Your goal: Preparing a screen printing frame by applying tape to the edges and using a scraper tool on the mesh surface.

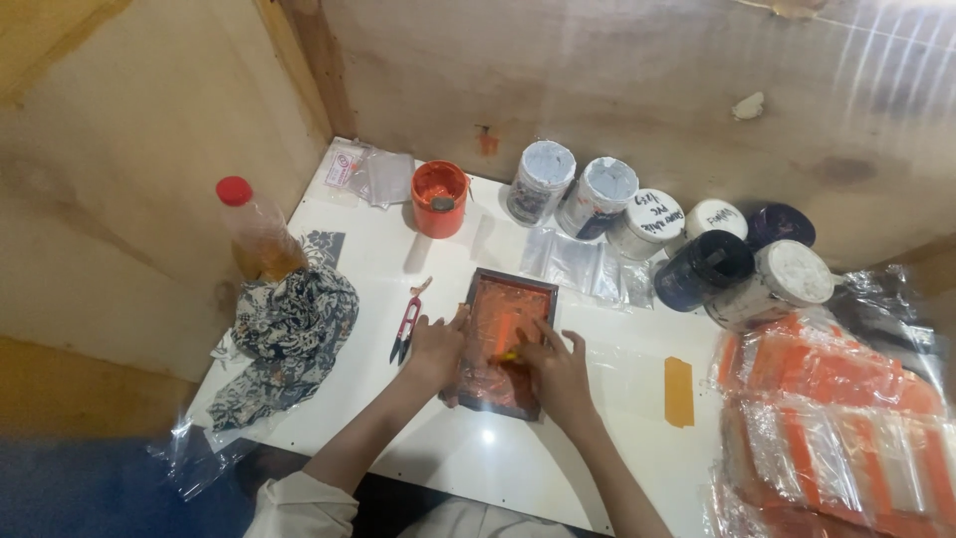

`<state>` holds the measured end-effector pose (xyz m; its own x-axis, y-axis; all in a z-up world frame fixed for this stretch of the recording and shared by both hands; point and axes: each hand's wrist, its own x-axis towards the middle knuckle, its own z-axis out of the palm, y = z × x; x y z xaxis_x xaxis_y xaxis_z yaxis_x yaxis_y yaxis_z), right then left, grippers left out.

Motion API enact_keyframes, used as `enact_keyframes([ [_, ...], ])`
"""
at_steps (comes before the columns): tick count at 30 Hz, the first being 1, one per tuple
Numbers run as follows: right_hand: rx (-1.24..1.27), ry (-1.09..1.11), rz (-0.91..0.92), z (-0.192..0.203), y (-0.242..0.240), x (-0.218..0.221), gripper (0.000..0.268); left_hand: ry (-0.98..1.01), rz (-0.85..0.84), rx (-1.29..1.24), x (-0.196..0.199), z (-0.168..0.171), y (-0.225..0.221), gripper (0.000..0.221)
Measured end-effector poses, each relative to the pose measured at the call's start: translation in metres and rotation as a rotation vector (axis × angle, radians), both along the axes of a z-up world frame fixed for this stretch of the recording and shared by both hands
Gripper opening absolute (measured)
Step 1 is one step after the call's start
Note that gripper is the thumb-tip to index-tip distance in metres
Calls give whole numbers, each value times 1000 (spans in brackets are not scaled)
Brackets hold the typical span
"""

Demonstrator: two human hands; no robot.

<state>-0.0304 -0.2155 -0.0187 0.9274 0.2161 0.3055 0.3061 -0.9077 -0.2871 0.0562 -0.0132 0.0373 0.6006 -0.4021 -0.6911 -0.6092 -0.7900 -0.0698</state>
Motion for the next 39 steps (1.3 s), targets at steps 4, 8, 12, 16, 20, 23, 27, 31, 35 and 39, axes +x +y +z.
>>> enact_keyframes([
  [4, -10, -106, -118, 1, 22, 23, 27, 8, -8, 32, -2, 6, -2, 131],
  [8, -87, -145, -90, -23, 49, -4, 18, -9, -21, 26, 1, 0, 0, 134],
  [12, -40, -154, 18, -25, 52, -39, 19, -25, -22, 27, 1, -8, -2, 121],
  [16, -52, -51, -69, -9, 32, -7, 35, -3, -32, 70, -9, 28, -3, 120],
  [20, -136, -69, -211, -35, 27, 4, 28, -114, 61, -112, -25, 63, 3, 70],
  [23, -164, -86, -140, -51, 36, -25, 31, -94, 96, -137, -26, 69, 5, 65],
  [27, -51, -9, -76, -59, 34, -46, 24, -104, 105, -158, -29, 86, 0, 42],
  [31, -17, -24, -134, -5, 32, -5, 21, -107, 96, -165, -34, 110, -1, 40],
  [35, -106, -87, -247, -27, 27, 29, 20, -145, 111, -154, -37, 100, -2, 40],
  [39, -134, -99, -196, -52, 40, 8, 35, -183, 111, -178, -37, 91, -2, 53],
])
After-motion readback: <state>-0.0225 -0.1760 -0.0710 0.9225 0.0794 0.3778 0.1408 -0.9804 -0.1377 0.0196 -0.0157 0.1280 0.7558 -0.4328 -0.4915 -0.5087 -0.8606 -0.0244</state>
